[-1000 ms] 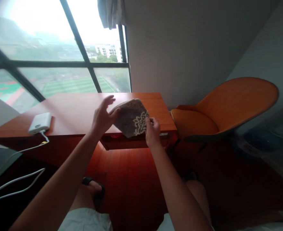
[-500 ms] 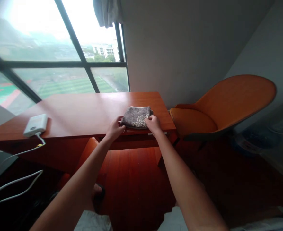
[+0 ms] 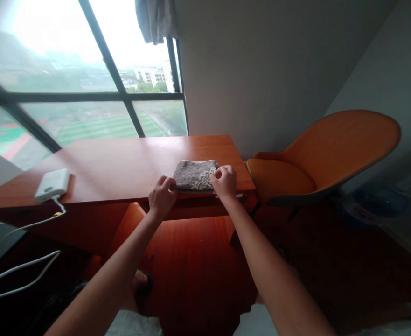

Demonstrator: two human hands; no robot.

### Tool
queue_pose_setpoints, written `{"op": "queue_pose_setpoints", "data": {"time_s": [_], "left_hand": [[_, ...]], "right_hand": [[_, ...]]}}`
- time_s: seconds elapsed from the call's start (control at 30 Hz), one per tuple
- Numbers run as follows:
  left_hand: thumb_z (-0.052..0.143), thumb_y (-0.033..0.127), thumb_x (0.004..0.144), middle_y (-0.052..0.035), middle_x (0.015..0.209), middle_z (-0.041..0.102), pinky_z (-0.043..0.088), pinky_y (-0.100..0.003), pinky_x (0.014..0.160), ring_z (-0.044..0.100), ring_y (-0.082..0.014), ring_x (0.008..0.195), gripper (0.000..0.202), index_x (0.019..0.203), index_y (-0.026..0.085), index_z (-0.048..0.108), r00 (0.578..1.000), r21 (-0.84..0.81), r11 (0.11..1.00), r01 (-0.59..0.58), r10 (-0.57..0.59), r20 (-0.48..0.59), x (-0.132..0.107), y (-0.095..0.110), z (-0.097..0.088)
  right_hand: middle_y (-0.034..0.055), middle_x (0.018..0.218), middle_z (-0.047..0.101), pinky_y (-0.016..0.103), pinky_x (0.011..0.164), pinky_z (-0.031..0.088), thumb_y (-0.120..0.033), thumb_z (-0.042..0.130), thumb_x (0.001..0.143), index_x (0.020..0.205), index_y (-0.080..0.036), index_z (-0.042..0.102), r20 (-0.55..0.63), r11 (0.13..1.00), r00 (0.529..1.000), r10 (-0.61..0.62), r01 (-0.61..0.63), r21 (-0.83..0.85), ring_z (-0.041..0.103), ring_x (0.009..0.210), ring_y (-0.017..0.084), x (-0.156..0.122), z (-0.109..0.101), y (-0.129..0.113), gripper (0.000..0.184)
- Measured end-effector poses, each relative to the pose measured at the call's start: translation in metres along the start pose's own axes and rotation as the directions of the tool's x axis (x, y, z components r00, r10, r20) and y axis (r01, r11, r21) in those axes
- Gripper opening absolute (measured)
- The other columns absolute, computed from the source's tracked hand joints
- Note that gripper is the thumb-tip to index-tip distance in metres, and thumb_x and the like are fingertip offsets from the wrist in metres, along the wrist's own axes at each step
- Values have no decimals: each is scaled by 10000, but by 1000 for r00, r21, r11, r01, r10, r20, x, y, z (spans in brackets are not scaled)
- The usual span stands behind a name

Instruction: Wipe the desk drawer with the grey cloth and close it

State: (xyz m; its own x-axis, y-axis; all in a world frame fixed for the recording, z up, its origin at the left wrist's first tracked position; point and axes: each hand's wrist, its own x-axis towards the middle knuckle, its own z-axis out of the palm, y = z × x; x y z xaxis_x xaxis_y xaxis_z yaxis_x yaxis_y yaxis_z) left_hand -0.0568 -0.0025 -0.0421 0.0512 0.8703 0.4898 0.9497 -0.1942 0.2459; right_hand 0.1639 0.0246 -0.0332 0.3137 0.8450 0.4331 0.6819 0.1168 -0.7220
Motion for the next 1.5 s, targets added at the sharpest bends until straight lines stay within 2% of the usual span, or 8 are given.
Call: {"op": "queue_pose_setpoints", "data": {"time_s": [0.23, 0.37, 0.5, 0.67, 0.93, 1.13, 1.37, 1.5], "left_hand": [[522, 134, 749, -61, 1011, 553, 465, -342, 720, 559, -250, 918, 235, 956, 239, 556, 988, -12, 991, -130, 131, 81, -5, -5, -11], [512, 102, 726, -68, 1160, 543, 465, -359, 879, 542, -245, 1041, 317, 1009, 229, 579, 965, -142, 958, -248, 258, 53, 10, -1, -16], [437, 121, 821, -77, 1246, 563, 417, -340, 1000, 519, -211, 1145, 378, 1170, 195, 563, 938, -286, 905, -316, 343, 49, 41, 14, -5], [500, 273, 860, -89, 1388, 481, 320, -478, 1075, 383, -262, 1302, 431, 1291, 246, 499, 923, -192, 950, -246, 290, 252, 59, 17, 18], [436, 440, 911, -107, 1479, 380, 225, -559, 1094, 344, -294, 1347, 481, 1361, 272, 426, 960, -82, 995, -54, 74, 271, 36, 4, 22], [458, 448, 903, -103, 1451, 428, 239, -443, 1114, 397, -251, 1319, 493, 1358, 259, 430, 977, -54, 997, -53, 63, 203, 26, 3, 20], [463, 364, 894, -124, 1447, 432, 205, -409, 1139, 302, -262, 1382, 551, 1404, 181, 365, 986, 3, 990, -138, 137, 100, -20, -16, 3], [478, 237, 847, -145, 1515, 310, 127, -470, 1164, 184, -291, 1426, 611, 1431, 144, 323, 983, 45, 986, -159, 154, 97, -64, -24, -5]], "right_hand": [[87, 786, 669, 354, 632, 409, -400, 472, 748, 848, -237, 605, 269, 904, 939, 215, -87, -418, 606, 749, 263, -26, -15, -6, 233], [186, 1157, 606, 427, 811, 459, -320, 481, 756, 1222, -157, 519, 202, 890, 979, -17, 107, -443, 547, 1071, 333, -20, -16, -14, 495], [151, 1443, 418, 398, 1104, 295, -206, 346, 835, 1301, -110, 479, 335, 875, 886, -320, 412, -253, 342, 1341, 260, -8, 3, -21, 495], [155, 1473, 405, 493, 1117, 251, -400, 365, 875, 1345, -119, 441, 483, 915, 858, -175, 322, -241, 315, 1373, 287, 5, 31, -6, 553], [150, 1519, 327, 428, 1145, 217, -449, 338, 885, 1378, -107, 394, 520, 927, 824, -227, 347, -145, 248, 1413, 235, 24, 45, 20, 602], [145, 1493, 379, 402, 1143, 246, -456, 352, 881, 1355, -98, 426, 483, 932, 840, -246, 341, -119, 304, 1393, 229, 29, 46, 25, 598], [163, 1389, 508, 402, 1091, 327, -435, 250, 916, 1311, -97, 475, 320, 938, 920, -227, 295, -182, 452, 1291, 247, -5, 1, 54, 566], [119, 1473, 419, 496, 1152, 186, -365, 358, 892, 1373, -164, 414, 301, 855, 894, -333, 421, -302, 297, 1396, 269, -53, -32, 73, 524]]}}
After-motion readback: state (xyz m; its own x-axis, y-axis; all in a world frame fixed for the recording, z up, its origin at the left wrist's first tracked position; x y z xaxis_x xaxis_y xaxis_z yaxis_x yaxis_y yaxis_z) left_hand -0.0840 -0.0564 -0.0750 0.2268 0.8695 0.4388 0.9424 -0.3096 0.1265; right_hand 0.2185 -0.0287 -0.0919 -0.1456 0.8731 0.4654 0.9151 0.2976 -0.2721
